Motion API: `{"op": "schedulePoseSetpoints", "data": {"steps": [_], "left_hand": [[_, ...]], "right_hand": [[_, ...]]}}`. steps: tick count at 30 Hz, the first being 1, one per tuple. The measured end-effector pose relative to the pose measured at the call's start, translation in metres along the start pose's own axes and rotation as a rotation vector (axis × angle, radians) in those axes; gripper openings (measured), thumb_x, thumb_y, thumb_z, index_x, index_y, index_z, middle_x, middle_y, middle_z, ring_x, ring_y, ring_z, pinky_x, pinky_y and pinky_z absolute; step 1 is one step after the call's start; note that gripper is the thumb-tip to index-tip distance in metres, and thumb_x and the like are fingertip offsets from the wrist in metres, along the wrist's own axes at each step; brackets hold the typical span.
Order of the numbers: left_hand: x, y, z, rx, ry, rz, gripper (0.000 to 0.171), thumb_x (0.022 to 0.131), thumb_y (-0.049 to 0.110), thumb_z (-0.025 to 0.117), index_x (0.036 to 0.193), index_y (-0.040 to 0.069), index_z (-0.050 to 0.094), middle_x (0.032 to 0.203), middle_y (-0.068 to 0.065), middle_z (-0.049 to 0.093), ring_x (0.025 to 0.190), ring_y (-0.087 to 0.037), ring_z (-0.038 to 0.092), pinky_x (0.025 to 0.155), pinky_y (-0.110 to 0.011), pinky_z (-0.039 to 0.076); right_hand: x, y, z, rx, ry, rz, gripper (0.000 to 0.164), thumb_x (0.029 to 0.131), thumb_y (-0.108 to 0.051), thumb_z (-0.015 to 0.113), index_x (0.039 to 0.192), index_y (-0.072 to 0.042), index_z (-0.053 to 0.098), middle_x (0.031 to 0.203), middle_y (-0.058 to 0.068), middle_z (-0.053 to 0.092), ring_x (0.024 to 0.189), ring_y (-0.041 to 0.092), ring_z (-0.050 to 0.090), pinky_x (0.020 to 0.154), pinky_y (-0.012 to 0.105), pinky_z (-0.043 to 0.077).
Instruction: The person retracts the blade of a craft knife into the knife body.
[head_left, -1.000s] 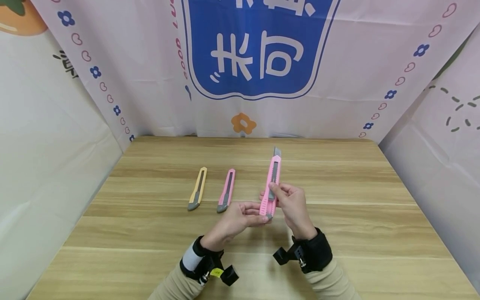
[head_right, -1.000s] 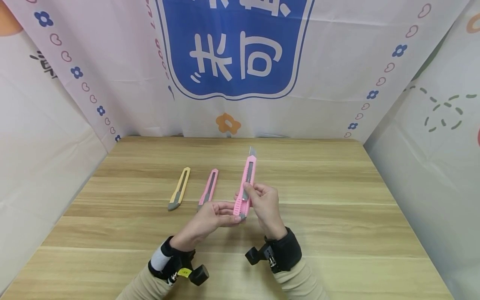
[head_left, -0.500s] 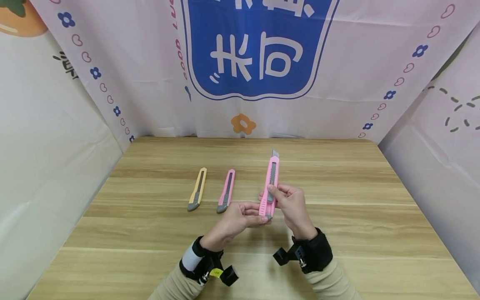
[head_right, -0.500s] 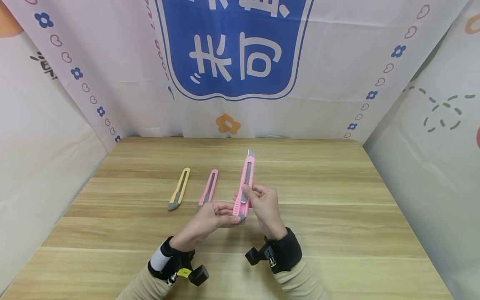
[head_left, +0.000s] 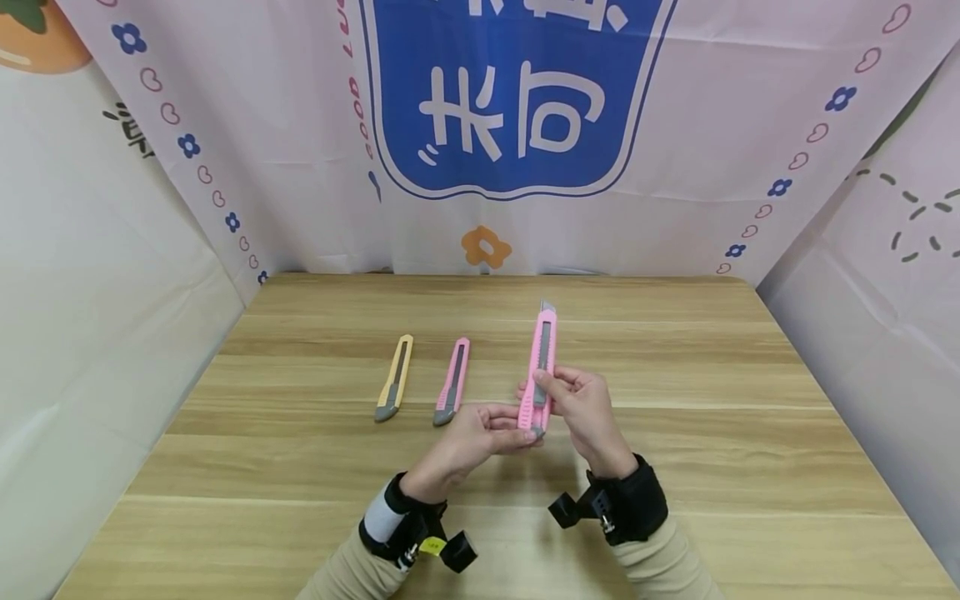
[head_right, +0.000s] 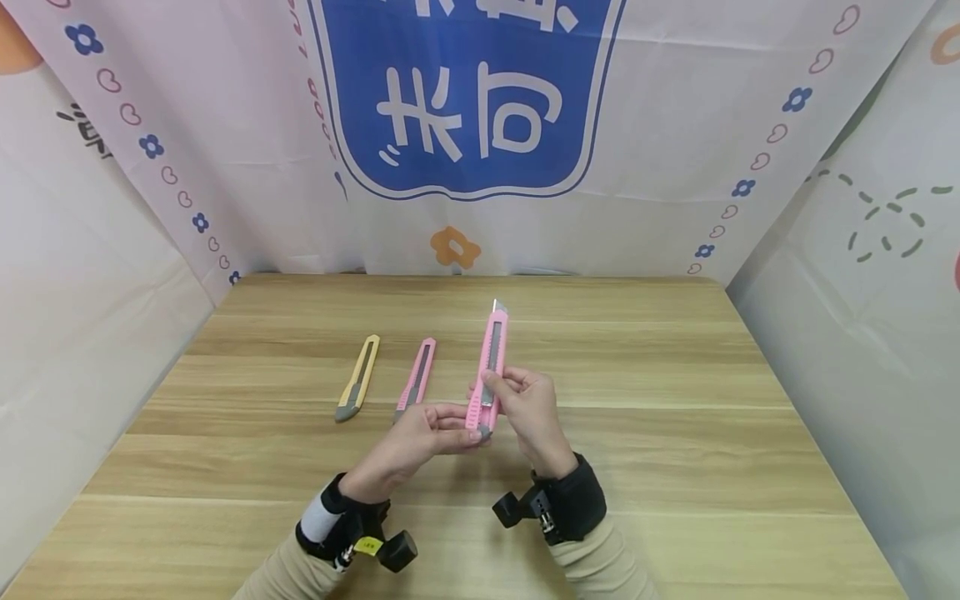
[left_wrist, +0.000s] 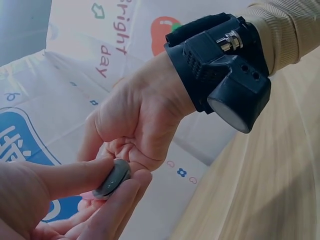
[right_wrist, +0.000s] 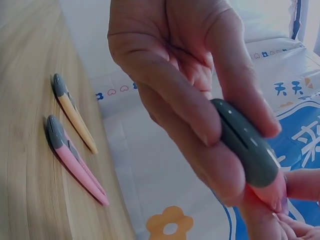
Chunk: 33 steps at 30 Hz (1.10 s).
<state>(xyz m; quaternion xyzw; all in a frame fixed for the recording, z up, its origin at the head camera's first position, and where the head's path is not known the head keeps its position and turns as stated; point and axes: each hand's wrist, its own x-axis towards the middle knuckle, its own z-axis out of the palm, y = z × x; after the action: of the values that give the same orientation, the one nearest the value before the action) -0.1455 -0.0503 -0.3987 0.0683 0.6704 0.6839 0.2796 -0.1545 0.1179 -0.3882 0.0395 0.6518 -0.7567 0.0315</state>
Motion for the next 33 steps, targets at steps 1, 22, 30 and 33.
{"op": "schedulePoseSetpoints", "data": {"steps": [1, 22, 30, 33], "left_hand": [[0.0003, 0.0000, 0.0005, -0.005, 0.007, 0.001, 0.034, 0.087, 0.003, 0.066, 0.120, -0.007, 0.061, 0.109, -0.019, 0.072, 0.090, -0.013, 0.073, 0.093, -0.035, 0.059], [-0.0013, 0.0006, 0.0047, -0.030, 0.060, 0.033, 0.033, 0.086, 0.000, 0.067, 0.117, -0.009, 0.060, 0.110, -0.020, 0.071, 0.085, -0.008, 0.071, 0.087, -0.028, 0.061], [-0.0008, 0.0011, 0.0055, -0.034, 0.058, 0.033, 0.031, 0.085, -0.001, 0.068, 0.114, -0.010, 0.062, 0.103, -0.016, 0.074, 0.081, -0.006, 0.071, 0.086, -0.028, 0.061], [-0.0008, 0.0005, 0.0047, -0.023, 0.045, 0.044, 0.031, 0.085, -0.001, 0.067, 0.115, -0.011, 0.062, 0.105, -0.018, 0.074, 0.082, -0.006, 0.071, 0.086, -0.028, 0.061]], "right_hand": [[0.0004, 0.0000, -0.0002, 0.001, 0.002, -0.001, 0.032, 0.095, -0.005, 0.057, 0.119, 0.017, 0.057, 0.091, 0.013, 0.077, 0.077, 0.008, 0.074, 0.070, 0.021, 0.061], [0.0018, -0.0008, -0.0013, 0.007, -0.022, 0.006, 0.037, 0.097, -0.012, 0.056, 0.117, 0.019, 0.056, 0.075, -0.007, 0.077, 0.074, 0.008, 0.074, 0.069, 0.021, 0.062], [0.0011, -0.0008, -0.0028, 0.024, -0.055, -0.034, 0.037, 0.096, -0.009, 0.056, 0.115, 0.024, 0.054, 0.070, -0.010, 0.076, 0.071, 0.009, 0.074, 0.065, 0.021, 0.061], [0.0014, 0.0000, -0.0031, 0.027, -0.066, -0.039, 0.039, 0.097, -0.008, 0.055, 0.115, 0.026, 0.051, 0.069, -0.011, 0.075, 0.070, 0.007, 0.074, 0.064, 0.020, 0.061]]}}
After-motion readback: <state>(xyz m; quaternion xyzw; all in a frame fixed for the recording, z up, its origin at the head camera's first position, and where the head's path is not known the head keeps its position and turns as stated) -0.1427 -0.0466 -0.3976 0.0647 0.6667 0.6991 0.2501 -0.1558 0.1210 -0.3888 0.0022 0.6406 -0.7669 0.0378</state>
